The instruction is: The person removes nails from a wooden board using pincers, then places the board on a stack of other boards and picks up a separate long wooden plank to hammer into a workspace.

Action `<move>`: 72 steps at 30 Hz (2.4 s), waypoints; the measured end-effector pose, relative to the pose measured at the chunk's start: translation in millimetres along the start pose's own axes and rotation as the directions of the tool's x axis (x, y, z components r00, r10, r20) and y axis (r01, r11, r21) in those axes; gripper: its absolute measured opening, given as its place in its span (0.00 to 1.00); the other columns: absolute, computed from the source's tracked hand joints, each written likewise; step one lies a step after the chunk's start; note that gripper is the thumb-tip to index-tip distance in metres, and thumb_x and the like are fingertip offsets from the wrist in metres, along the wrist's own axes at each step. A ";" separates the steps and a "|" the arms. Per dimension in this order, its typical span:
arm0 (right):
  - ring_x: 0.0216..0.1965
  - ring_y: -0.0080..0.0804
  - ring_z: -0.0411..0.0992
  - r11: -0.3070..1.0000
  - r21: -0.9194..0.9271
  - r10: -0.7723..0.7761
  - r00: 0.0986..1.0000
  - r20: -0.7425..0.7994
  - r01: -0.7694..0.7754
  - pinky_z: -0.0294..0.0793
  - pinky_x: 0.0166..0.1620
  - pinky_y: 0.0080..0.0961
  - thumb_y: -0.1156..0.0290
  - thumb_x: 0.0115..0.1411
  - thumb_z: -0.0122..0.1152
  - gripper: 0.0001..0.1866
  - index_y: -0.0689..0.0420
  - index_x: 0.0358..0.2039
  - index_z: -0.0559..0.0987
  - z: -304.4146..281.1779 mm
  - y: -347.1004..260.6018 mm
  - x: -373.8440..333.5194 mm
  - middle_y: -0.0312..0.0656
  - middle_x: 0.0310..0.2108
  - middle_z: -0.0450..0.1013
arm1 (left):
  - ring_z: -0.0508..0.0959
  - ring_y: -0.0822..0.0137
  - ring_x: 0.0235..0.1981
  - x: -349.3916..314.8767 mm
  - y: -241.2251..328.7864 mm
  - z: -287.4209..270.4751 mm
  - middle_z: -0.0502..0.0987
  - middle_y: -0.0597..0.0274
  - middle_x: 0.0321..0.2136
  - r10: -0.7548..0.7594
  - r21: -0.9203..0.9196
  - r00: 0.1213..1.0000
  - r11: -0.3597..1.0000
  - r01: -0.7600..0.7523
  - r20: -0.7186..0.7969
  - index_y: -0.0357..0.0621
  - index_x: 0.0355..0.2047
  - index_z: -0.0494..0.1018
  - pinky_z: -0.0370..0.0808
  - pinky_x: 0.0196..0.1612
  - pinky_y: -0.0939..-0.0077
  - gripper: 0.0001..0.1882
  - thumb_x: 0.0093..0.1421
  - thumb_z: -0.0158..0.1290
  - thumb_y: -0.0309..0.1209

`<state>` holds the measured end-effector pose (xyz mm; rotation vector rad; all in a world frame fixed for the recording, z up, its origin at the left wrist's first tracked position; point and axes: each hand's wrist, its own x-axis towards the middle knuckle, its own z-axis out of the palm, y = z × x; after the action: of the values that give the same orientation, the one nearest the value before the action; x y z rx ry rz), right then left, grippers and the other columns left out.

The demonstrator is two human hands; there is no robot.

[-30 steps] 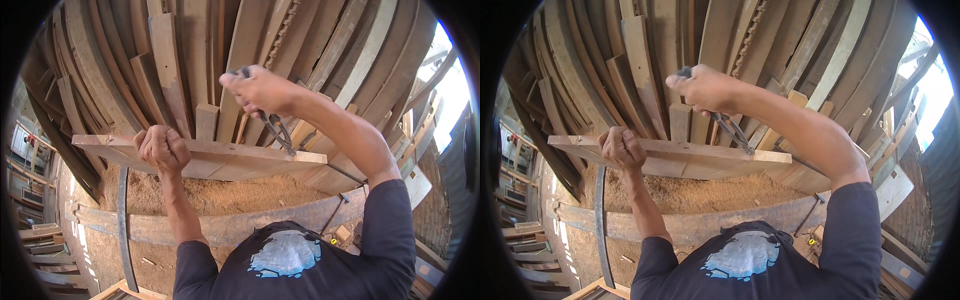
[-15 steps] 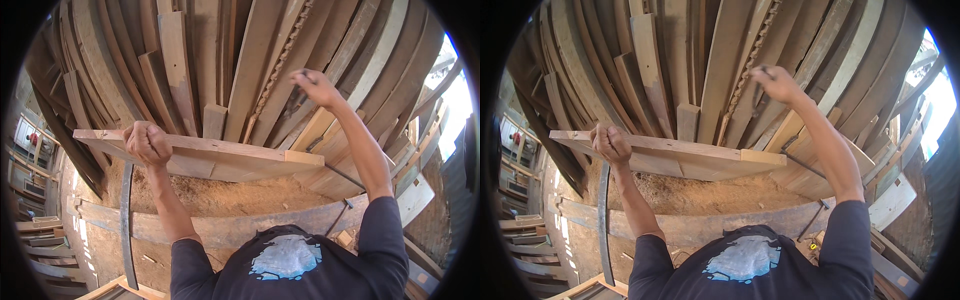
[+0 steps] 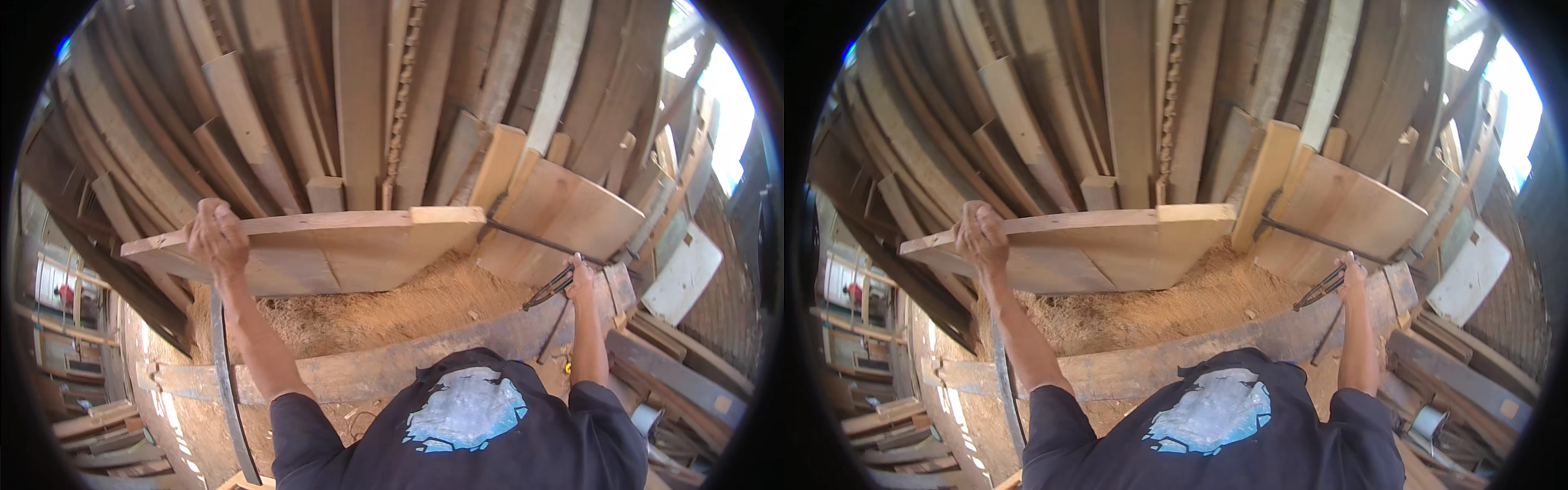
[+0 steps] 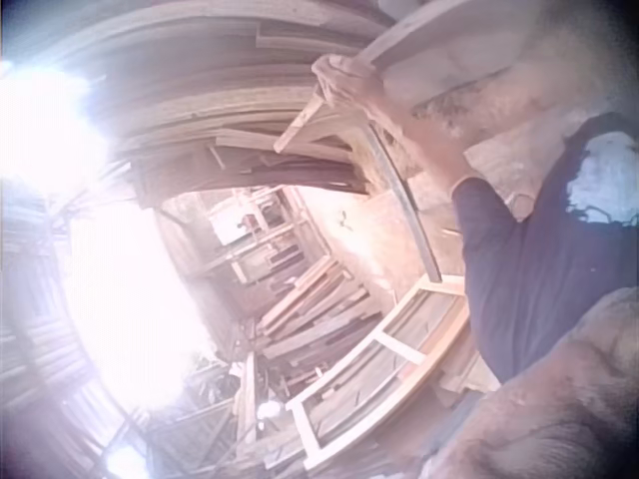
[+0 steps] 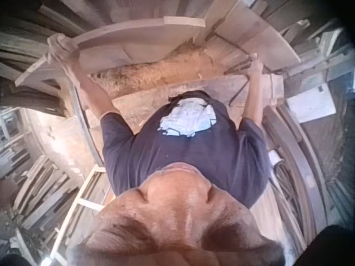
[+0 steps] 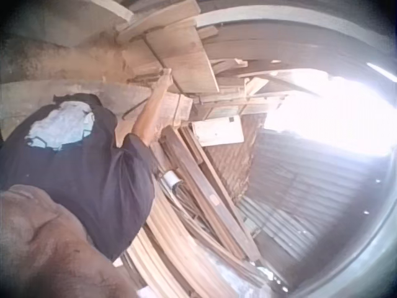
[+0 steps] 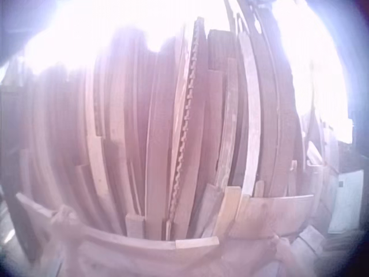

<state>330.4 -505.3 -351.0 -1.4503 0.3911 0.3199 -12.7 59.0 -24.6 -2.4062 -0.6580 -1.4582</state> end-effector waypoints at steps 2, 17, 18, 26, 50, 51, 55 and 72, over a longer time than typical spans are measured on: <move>0.20 0.21 0.66 0.947 0.305 0.185 0.948 -0.257 -0.102 0.64 0.21 0.15 0.58 0.72 0.55 0.14 0.54 0.34 0.75 -52.9 34.3 9.1 0.36 0.28 0.72 | 0.79 0.52 0.29 0.4 1.3 3.8 0.77 0.56 0.22 -0.011 0.084 0.998 0.996 0.006 0.060 0.49 0.28 0.71 0.71 0.39 0.60 0.12 0.64 0.40 0.35; 0.27 0.28 0.66 0.791 0.369 0.611 0.666 -0.428 -0.489 0.66 0.29 0.30 0.43 0.66 0.54 0.18 0.45 0.35 0.72 -219.5 152.0 40.2 0.32 0.28 0.68 | 0.79 0.48 0.31 9.5 5.8 55.5 0.78 0.56 0.25 -0.081 0.055 0.996 0.995 0.079 0.047 0.50 0.29 0.72 0.70 0.44 0.56 0.14 0.65 0.39 0.38; 0.36 0.31 0.68 0.777 0.372 0.628 0.663 -0.407 -0.508 0.67 0.35 0.34 0.44 0.65 0.53 0.19 0.45 0.41 0.73 -225.6 158.7 43.7 0.33 0.36 0.70 | 0.79 0.48 0.32 10.6 5.3 64.0 0.79 0.56 0.25 -0.084 0.010 0.995 0.996 0.084 0.050 0.50 0.29 0.72 0.70 0.45 0.56 0.13 0.65 0.40 0.38; 0.36 0.39 0.73 0.749 0.311 0.642 0.527 -0.556 -0.585 0.74 0.36 0.38 0.59 0.62 0.61 0.17 0.53 0.48 0.77 -234.6 190.1 70.6 0.42 0.40 0.76 | 0.77 0.49 0.39 33.8 1.6 91.0 0.78 0.54 0.29 -0.060 0.101 0.998 0.993 0.056 0.036 0.47 0.33 0.73 0.67 0.48 0.53 0.13 0.66 0.40 0.38; 0.49 0.57 0.74 0.691 -0.456 0.286 0.792 -0.540 -0.561 0.74 0.50 0.48 0.55 0.61 0.60 0.24 0.61 0.48 0.79 -229.5 180.6 44.7 0.58 0.47 0.76 | 0.71 0.53 0.50 53.7 96.0 158.5 0.79 0.58 0.40 0.077 0.057 0.927 0.993 -0.105 0.367 0.49 0.39 0.80 0.61 0.57 0.55 0.27 0.54 0.60 0.59; 0.51 0.57 0.73 0.532 -0.663 0.242 0.845 -0.477 -0.527 0.74 0.52 0.48 0.54 0.61 0.59 0.25 0.62 0.50 0.78 -229.6 173.8 49.1 0.59 0.49 0.75 | 0.71 0.54 0.49 54.7 99.8 157.0 0.79 0.58 0.39 0.093 0.031 0.926 0.993 -0.112 0.365 0.49 0.39 0.80 0.60 0.57 0.56 0.29 0.53 0.60 0.61; 0.58 0.57 0.70 -0.069 -0.986 0.053 0.987 -0.154 -0.150 0.71 0.57 0.48 0.50 0.63 0.56 0.31 0.64 0.56 0.75 -179.6 110.7 66.3 0.60 0.56 0.72 | 0.71 0.53 0.50 44.5 104.3 133.9 0.78 0.58 0.38 0.079 -0.005 0.921 0.997 -0.083 0.382 0.46 0.40 0.79 0.58 0.60 0.54 0.31 0.53 0.60 0.62; 0.61 0.51 0.66 0.052 0.110 -0.444 -0.076 0.893 0.993 0.63 0.65 0.42 0.54 0.59 0.65 0.33 0.58 0.61 0.71 340.9 -256.3 -298.7 0.54 0.59 0.69 | 0.69 0.55 0.48 -28.8 193.1 72.9 0.77 0.55 0.43 0.028 -0.347 0.966 0.935 0.066 0.257 0.45 0.45 0.76 0.62 0.53 0.58 0.27 0.48 0.64 0.47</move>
<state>197.8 -184.0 36.7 -1.7275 -1.6356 -0.0452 128.5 -83.8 -80.6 -2.9114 -0.5059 -1.3799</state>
